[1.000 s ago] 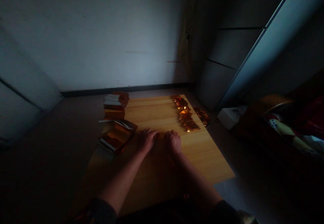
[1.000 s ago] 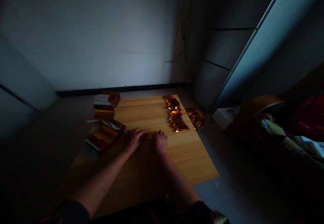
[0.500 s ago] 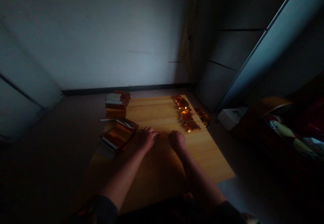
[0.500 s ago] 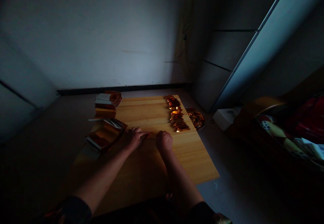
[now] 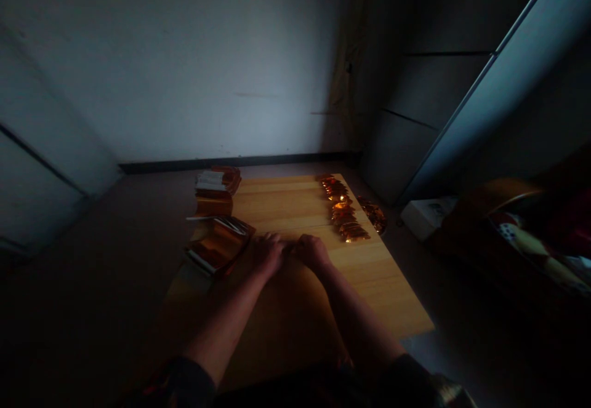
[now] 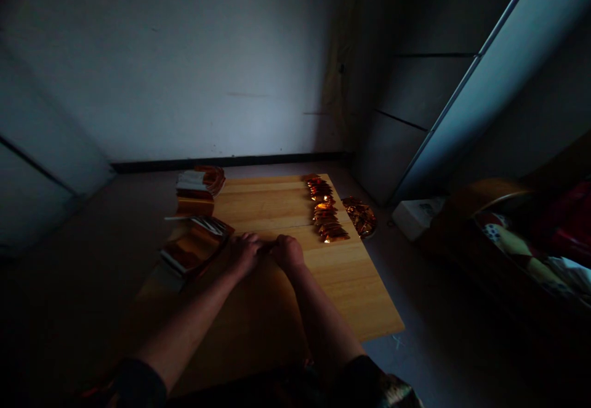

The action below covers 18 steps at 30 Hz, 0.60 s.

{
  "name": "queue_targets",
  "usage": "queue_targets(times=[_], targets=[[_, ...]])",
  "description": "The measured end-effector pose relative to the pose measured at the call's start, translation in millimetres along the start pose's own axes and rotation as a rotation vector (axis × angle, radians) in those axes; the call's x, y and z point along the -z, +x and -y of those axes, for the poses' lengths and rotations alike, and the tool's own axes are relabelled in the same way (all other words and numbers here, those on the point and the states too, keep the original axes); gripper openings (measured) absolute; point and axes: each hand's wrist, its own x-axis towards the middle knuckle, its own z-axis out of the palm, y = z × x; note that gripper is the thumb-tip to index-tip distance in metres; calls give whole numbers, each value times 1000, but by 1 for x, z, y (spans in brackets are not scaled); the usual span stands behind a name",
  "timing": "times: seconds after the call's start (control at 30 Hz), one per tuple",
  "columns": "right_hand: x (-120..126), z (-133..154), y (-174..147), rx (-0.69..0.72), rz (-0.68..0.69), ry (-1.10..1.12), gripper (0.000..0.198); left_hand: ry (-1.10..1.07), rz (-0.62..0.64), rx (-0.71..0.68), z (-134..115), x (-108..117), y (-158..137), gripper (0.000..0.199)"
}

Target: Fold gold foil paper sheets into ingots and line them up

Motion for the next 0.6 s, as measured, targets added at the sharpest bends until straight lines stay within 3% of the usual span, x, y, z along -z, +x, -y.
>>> queue_targets(times=[0.27, 0.6], targets=[[6, -1, -4, -32, 22, -85, 18, -8, 9, -40, 9, 10, -7, 30], [2, 24, -10, -169, -26, -144, 45, 63, 24, -40, 12, 5, -8, 37]])
